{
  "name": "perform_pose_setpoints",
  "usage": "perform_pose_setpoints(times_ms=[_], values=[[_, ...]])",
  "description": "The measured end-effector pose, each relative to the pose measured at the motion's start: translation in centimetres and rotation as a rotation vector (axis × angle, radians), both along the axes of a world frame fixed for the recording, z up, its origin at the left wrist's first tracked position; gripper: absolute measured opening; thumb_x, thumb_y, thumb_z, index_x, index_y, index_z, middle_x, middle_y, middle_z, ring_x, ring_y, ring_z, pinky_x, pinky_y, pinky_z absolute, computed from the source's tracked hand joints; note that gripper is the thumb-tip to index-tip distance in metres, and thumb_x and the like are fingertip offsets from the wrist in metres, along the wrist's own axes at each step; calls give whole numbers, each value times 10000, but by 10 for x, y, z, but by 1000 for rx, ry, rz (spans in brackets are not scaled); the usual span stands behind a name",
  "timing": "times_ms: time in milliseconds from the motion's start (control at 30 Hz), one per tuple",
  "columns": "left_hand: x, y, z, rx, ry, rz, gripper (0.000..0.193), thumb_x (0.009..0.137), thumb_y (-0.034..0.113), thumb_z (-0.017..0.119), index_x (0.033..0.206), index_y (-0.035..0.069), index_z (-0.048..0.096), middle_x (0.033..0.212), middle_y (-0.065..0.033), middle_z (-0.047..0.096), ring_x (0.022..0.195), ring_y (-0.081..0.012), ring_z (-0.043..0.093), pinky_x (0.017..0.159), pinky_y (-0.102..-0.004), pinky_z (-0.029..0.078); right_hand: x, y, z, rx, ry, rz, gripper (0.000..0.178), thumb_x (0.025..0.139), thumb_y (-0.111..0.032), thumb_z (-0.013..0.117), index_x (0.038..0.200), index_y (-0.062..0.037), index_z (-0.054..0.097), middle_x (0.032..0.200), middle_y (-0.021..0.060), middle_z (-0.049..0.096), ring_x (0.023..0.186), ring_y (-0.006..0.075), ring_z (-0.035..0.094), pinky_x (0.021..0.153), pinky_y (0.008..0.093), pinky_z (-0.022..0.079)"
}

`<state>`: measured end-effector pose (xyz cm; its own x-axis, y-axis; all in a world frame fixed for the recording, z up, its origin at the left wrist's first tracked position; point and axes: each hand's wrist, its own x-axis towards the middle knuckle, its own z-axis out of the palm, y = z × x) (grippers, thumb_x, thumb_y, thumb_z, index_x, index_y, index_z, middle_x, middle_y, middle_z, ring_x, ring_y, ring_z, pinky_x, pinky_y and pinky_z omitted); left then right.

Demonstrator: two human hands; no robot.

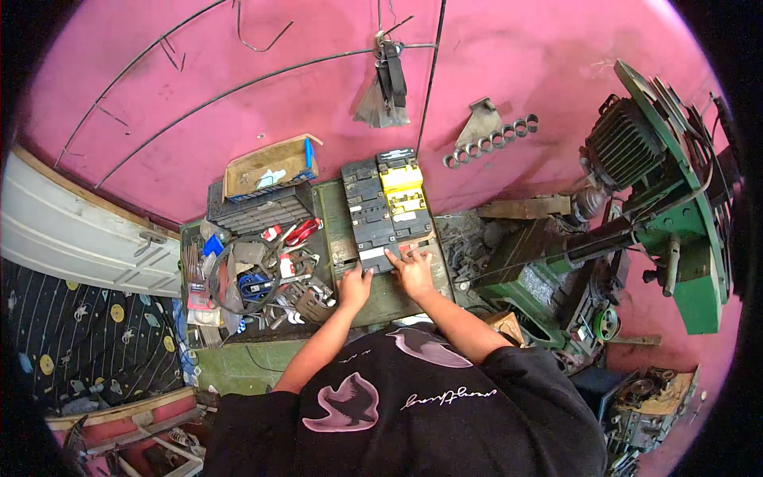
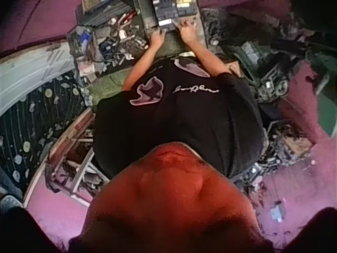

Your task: The person cleans several small metal blocks and yellow boxes in a workshop. They pick up each item from a shelf, wipe it with a cloth, and place it on a workbench. The person handles the items one at a time, repeating the wiping process for each object.

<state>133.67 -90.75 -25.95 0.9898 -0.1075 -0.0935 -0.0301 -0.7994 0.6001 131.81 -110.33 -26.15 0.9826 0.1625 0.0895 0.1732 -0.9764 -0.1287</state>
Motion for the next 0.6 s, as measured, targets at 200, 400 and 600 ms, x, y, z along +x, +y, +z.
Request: perform_pose_setpoints(times_ms=[200, 400, 600], values=[[9, -1, -3, -18, 79, 136, 548, 885, 353, 741, 1277, -18, 645, 1086, -285, 717, 1053, -455, 681, 924, -523, 527, 4, -4, 12, 260, 127, -105, 902, 764, -297, 856, 1557, -329, 428, 1362, 79, 644, 1304, 296, 524, 1047, 633, 318], [34, 14, -52, -205, 230, -95, 880, 838, 326, 782, 1589, 148, 360, 1300, -291, 627, 1271, -451, 560, 1069, -518, 438, 13, -7, -13, 536, 270, -254, 1097, 730, -266, 900, 1627, -248, 269, 1472, 128, 555, 1427, 333, 407, 1139, 642, 243], [34, 22, -65, -387, 93, -175, 793, 857, 222, 766, 1560, 114, 415, 1256, -280, 657, 1169, -436, 599, 1056, -467, 450, 14, -5, -28, 527, 277, -188, 1055, 751, -232, 881, 1622, -176, 289, 1476, 161, 543, 1420, 338, 416, 1120, 604, 262]])
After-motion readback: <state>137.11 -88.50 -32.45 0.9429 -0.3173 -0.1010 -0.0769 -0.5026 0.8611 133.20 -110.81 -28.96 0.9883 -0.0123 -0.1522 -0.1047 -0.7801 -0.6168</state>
